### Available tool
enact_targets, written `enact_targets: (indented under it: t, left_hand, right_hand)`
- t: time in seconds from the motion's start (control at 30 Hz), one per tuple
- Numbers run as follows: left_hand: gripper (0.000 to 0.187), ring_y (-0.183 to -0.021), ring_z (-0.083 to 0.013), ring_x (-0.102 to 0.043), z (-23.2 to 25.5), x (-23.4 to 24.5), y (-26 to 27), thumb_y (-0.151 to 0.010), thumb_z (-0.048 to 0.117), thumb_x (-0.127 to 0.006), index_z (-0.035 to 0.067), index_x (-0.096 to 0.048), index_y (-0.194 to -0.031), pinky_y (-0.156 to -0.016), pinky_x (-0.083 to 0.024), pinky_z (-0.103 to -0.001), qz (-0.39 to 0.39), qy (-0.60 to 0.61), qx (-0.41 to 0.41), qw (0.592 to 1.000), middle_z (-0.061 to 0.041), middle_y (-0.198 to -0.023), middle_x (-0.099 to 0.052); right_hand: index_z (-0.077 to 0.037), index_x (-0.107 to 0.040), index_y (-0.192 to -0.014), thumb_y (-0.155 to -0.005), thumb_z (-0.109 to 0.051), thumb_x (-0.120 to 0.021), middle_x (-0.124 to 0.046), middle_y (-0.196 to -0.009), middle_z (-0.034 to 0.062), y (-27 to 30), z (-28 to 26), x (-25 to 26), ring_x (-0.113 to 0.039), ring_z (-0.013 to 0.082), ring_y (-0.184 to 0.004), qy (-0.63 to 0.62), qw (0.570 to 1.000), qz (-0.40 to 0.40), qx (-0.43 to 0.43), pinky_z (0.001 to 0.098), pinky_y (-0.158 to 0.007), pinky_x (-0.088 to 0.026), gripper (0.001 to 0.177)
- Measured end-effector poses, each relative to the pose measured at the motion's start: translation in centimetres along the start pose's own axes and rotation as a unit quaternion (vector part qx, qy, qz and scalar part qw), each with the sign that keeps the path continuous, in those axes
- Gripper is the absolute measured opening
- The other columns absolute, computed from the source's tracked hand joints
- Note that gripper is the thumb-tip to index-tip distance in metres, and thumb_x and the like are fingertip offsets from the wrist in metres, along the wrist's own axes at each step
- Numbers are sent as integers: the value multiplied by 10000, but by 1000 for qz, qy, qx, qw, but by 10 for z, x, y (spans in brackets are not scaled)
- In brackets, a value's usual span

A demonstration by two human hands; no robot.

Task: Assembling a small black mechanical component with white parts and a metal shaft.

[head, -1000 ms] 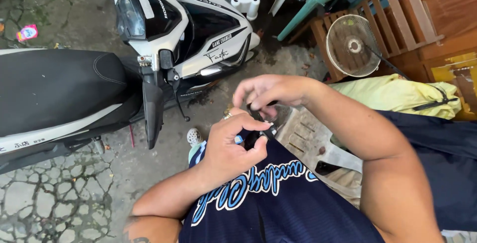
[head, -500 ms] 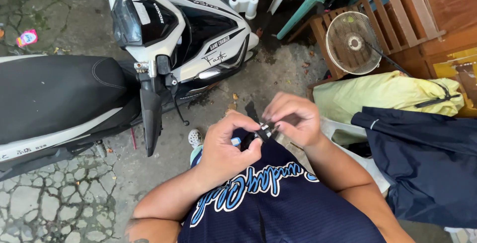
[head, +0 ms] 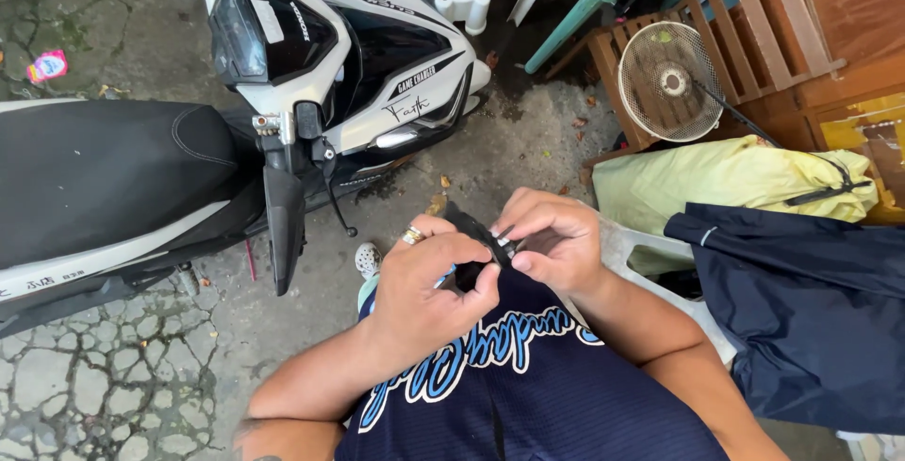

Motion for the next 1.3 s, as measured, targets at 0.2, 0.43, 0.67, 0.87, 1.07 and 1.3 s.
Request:
enact_targets:
  t: [0.2,0.43,0.67,0.87,1.07,1.3]
  left_hand:
    - [283,-877,-259,-655,25,12,-6,-772,115,-875,89,-668,-963,-759,-534,-351,-27,-121,-67,990,-24,-903,-689]
    - [270,-822,-251,-619,33,16,-5,-761,125,-878,114,-674,-937,-669,-506,-345,8,-159,-70,985,-33,-875,-652]
    - [247,-834,-309,-588,27,8,1,-828,80,-786,63,-582,-966,-645,-483,-409,-70,-112,-20,991,-99,-888,-564]
    - [235,-848,-327,-586,26,11,3,-866,64,-742,51,-543,-991,-657,-486,-416,-120,-101,-25,987,-120,-925,-544]
    - [214,-821,-327,-581,22,18,1,-870,90,-733,55,-544,-963,-677,-489,-425,-152,-105,2,983,-113,-892,-543]
    - [260,-654,-223,-585,-18,11,11,-826,169,-818,106,-569,-872,-581,-467,-367,-177,-44,151,972,-42,-764,-578]
  right_hand:
    - [-44,-587,-789,-911,0,-776,-703,-924,120,-3,-9,-5,-669,218,-873,26,999,18,-13,327,-783,-565,229]
    - [-30,-601,-785,-893,28,-767,-661,-868,90,-4,-6,-8,-648,192,-835,2,999,22,-30,375,-832,-628,206]
    - [-27,-641,-823,-876,16,-779,-679,-867,81,0,-6,-10,-665,198,-842,10,999,24,-28,422,-874,-643,154]
    - [-28,-649,-870,-885,31,-769,-699,-899,98,7,2,-12,-683,221,-882,-28,998,42,-38,469,-934,-641,135]
    - [-24,-641,-886,-894,47,-765,-697,-910,102,8,7,-13,-683,222,-904,-40,997,51,-42,514,-984,-631,143]
    - [-23,-625,-818,-901,39,-768,-704,-899,102,4,8,-13,-691,220,-904,-7,997,51,-59,528,-999,-632,176]
Point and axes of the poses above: each hand's wrist, its own y-axis away from the middle knuckle, its own x-axis out of the back of the hand, z = x × y, the point moved 4 cm from there along -y, towards the middle knuckle
